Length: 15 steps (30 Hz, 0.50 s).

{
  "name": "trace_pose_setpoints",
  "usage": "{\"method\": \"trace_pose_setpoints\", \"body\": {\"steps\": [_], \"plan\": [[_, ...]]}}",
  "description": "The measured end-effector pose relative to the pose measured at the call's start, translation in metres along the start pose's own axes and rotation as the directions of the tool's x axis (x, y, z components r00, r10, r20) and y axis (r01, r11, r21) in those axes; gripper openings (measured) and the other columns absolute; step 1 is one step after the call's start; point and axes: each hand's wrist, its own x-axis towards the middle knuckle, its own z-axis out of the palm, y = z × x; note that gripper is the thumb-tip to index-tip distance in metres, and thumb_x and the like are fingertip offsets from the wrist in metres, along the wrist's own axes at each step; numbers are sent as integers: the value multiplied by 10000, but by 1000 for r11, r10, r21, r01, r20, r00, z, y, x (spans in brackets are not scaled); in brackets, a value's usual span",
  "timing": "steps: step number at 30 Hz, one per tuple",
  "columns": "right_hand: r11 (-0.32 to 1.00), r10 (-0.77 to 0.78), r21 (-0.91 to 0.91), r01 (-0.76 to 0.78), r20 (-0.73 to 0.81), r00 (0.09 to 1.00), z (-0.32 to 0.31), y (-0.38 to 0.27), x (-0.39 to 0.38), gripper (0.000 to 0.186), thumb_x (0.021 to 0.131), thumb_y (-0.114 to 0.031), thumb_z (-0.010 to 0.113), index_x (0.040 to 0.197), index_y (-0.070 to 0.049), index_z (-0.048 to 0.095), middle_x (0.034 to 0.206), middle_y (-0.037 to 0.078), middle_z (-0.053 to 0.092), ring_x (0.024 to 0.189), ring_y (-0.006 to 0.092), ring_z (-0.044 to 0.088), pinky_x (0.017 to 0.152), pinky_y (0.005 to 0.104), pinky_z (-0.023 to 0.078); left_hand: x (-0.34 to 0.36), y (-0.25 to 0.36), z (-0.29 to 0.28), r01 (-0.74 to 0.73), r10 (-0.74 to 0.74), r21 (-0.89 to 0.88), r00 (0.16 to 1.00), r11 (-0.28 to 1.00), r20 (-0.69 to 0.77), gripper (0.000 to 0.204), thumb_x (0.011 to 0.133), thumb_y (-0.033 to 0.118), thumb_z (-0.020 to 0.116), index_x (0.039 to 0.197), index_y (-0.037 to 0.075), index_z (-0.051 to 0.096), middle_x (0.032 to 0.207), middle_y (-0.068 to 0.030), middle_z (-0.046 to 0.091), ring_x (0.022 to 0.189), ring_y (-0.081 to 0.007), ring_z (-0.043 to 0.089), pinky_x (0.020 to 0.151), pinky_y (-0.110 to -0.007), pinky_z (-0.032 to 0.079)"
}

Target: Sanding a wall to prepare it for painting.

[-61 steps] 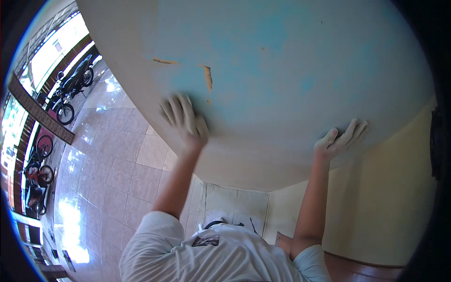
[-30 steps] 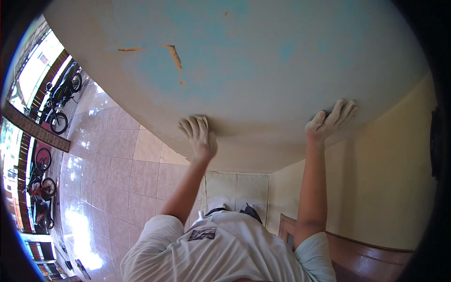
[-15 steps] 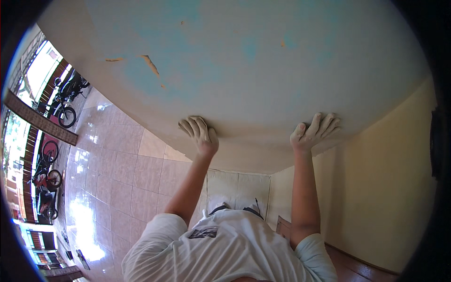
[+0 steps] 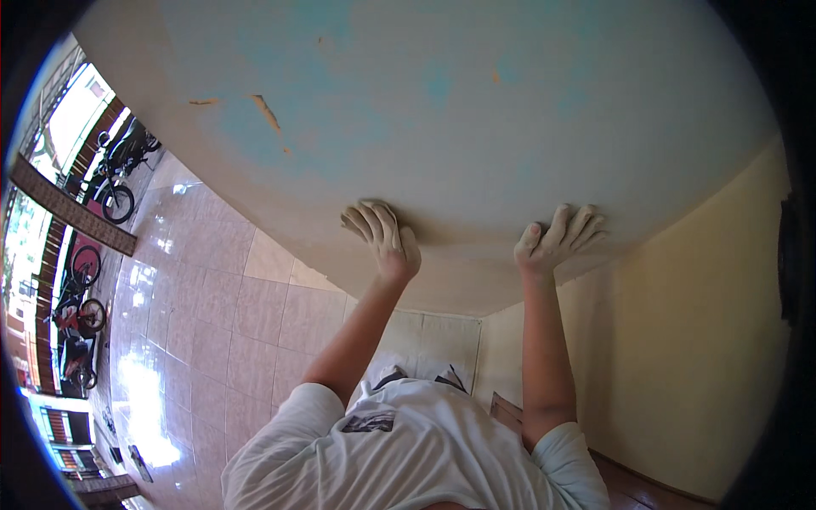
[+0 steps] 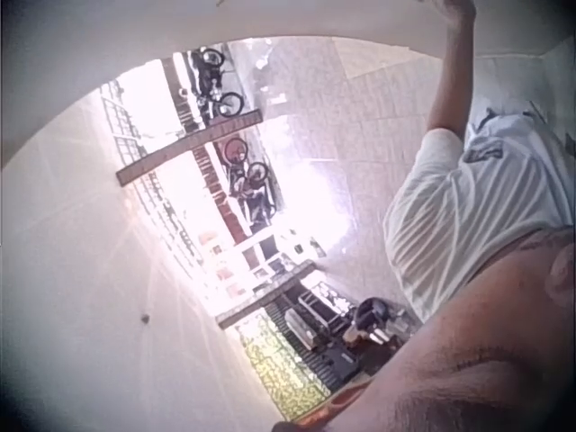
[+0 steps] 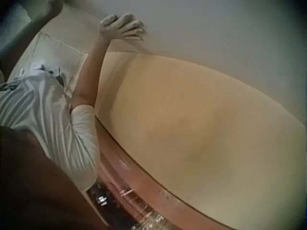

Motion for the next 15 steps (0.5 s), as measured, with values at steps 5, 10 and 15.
{"method": "trace_pose_setpoints", "body": {"steps": [5,10,15], "plan": [[999,-14,33,15,-16,1000,-4,1,-3,542,1046,-428,264,1394,-48,433,1575,222,232,1475,443,115,1154,632,2,120,24,-35,3,-4,-32,1000,999,-22,638,882,71,380,1469,-130,230,1569,-321,136,1453,-524,35,1145,-641,8],[999,-15,34,15,10,1000,-4,-1,-5,543,1044,-434,263,1368,-47,462,1577,218,233,1477,441,114,1148,642,-9,2,21,-6,-13,0,82,988,997,156,598,814,144,504,1336,-127,400,1405,-352,356,1329,-607,191,1076,-732,64],[1000,-25,11,25,29,999,3,2,-27,502,1029,-428,270,1123,-99,637,1557,181,302,1479,433,105,1143,665,-13,-17,21,4,40,-41,9,984,999,171,536,807,150,546,1273,-102,470,1351,-351,415,1297,-602,271,1064,-740,89]]}}
